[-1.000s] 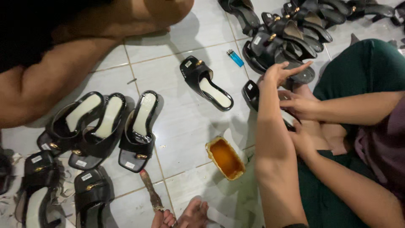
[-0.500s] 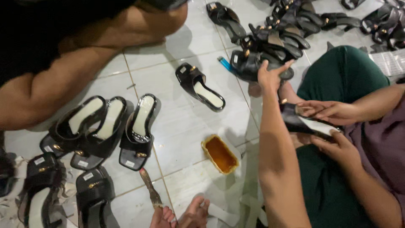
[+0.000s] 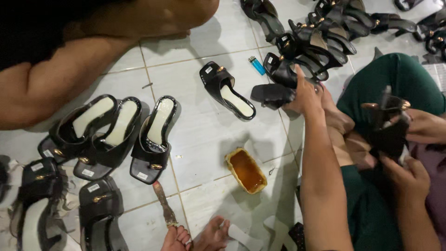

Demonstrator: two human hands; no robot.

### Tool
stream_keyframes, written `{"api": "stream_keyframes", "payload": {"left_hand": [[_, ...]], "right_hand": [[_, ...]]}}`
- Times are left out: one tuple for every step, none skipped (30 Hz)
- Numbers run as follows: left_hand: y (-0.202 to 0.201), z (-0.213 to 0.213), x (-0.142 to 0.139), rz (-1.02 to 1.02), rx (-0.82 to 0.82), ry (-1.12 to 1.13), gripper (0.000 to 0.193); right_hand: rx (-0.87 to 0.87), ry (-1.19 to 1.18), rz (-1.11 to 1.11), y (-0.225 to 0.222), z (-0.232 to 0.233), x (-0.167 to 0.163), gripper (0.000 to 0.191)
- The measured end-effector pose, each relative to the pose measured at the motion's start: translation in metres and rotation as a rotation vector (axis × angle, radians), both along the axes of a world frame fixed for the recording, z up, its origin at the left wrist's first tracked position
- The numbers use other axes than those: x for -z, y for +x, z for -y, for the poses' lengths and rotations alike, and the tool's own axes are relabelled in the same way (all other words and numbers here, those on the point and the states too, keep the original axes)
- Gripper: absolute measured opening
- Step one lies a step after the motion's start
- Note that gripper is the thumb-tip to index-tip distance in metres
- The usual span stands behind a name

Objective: The person sits on the floor and wipes the insoles of black slide sandals using a small container of brown liquid. They handle multiple sandals one at a time, dipping a finger into the liquid and rubbing the interior surfaces.

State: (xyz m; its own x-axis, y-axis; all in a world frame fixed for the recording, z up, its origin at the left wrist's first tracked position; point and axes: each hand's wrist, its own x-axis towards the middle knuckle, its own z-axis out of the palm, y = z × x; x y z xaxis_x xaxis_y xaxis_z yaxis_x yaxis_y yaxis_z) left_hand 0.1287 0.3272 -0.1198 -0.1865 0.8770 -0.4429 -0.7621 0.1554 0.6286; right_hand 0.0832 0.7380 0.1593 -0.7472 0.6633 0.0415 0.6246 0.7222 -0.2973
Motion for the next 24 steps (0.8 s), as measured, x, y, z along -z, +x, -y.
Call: {"api": "stream_keyframes", "payload": {"left_hand": [[0.004, -0.001, 0.003, 0.015, -0.006, -0.006, 0.023], [0.008, -0.004, 0.007, 0.028, -0.013, -0.012, 0.023], [0.013, -0.008, 0.009, 0.049, -0.034, -0.029, 0.023], [0.017, -0.011, 0.01, 0.084, -0.064, -0.051, 0.023], [0.022, -0.012, 0.008, 0.168, -0.128, -0.082, 0.022], [0.024, -0.015, 0.005, 0.404, -0.257, -0.118, 0.022], [0.022, -0.007, 0.004, 0.651, -0.341, -0.11, 0.021], [0.02, -0.001, 0.001, 0.667, -0.425, -0.117, 0.021], [0.014, 0.009, -0.005, 0.432, -0.439, -0.117, 0.022], [0.005, 0.025, -0.013, 0.265, -0.498, -0.125, 0.023], [0.002, 0.033, -0.023, 0.177, -0.536, -0.131, 0.024], [-0.001, 0.041, -0.033, 0.137, -0.55, -0.119, 0.025], [0.002, 0.044, -0.044, 0.103, -0.571, -0.109, 0.026], [0.007, 0.044, -0.054, 0.071, -0.604, -0.087, 0.027], [0.009, 0.047, -0.062, 0.036, -0.595, -0.075, 0.028], [0.017, 0.045, -0.07, 0.013, -0.588, -0.059, 0.03], [0.023, 0.049, -0.078, -0.015, -0.579, -0.048, 0.031], [0.025, 0.052, -0.084, -0.213, -0.486, -0.082, 0.032], [0.028, 0.056, -0.091, -0.498, -0.372, -0.158, 0.033], [0.026, 0.058, -0.096, -0.856, -0.262, -0.266, 0.029], [0.025, 0.056, -0.103, -0.979, -0.347, -0.235, 0.033], [0.024, 0.053, -0.11, -1.099, -0.429, -0.204, 0.04], [0.021, 0.049, -0.119, -1.226, -0.523, -0.181, 0.049], [0.019, 0.042, -0.128, -0.829, -0.581, 0.018, 0.066]], "right_hand": [[-0.039, -0.002, -0.033, 0.008, -0.003, 0.005, 0.105], [-0.065, 0.003, -0.083, 0.013, -0.006, 0.007, 0.104], [-0.095, -0.005, -0.099, 0.013, -0.007, 0.011, 0.104], [-0.123, -0.003, -0.137, 0.006, -0.008, 0.013, 0.103], [-0.148, 0.001, -0.177, 0.001, -0.009, 0.013, 0.102], [-0.161, -0.009, -0.209, -0.013, -0.009, 0.017, 0.102], [-0.168, -0.013, -0.237, -0.03, -0.009, 0.023, 0.101], [-0.175, -0.027, -0.273, -0.048, -0.011, 0.031, 0.101], [-0.177, -0.052, -0.308, -0.071, -0.014, 0.043, 0.101], [-0.172, -0.082, -0.339, -0.088, -0.019, 0.059, 0.1], [-0.156, -0.134, -0.356, -0.13, -0.017, 0.085, 0.1], [-0.151, -0.171, -0.361, -0.133, -0.023, 0.097, 0.1], [-0.141, -0.188, -0.367, -0.134, -0.029, 0.107, 0.1], [-0.137, -0.198, -0.363, -0.13, -0.031, 0.11, 0.1], [-0.135, -0.202, -0.359, -0.123, -0.028, 0.107, 0.1], [-0.144, -0.217, -0.345, -0.109, -0.027, 0.103, 0.105], [-0.25, -0.302, -0.425, -0.097, -0.021, 0.098, 0.102], [-0.358, -0.39, -0.507, -0.085, -0.013, 0.087, 0.1], [-0.471, -0.488, -0.583, -0.075, 0.004, 0.069, 0.097], [-0.499, -0.525, -0.557, -0.067, 0.026, 0.049, 0.099], [-0.509, -0.55, -0.531, -0.053, 0.052, 0.027, 0.1], [-0.515, -0.579, -0.503, -0.038, 0.084, 0.005, 0.102], [-0.52, -0.481, -0.463, -0.024, 0.117, -0.016, 0.103], [-0.536, -0.387, -0.421, -0.006, 0.151, -0.034, 0.105]]}}
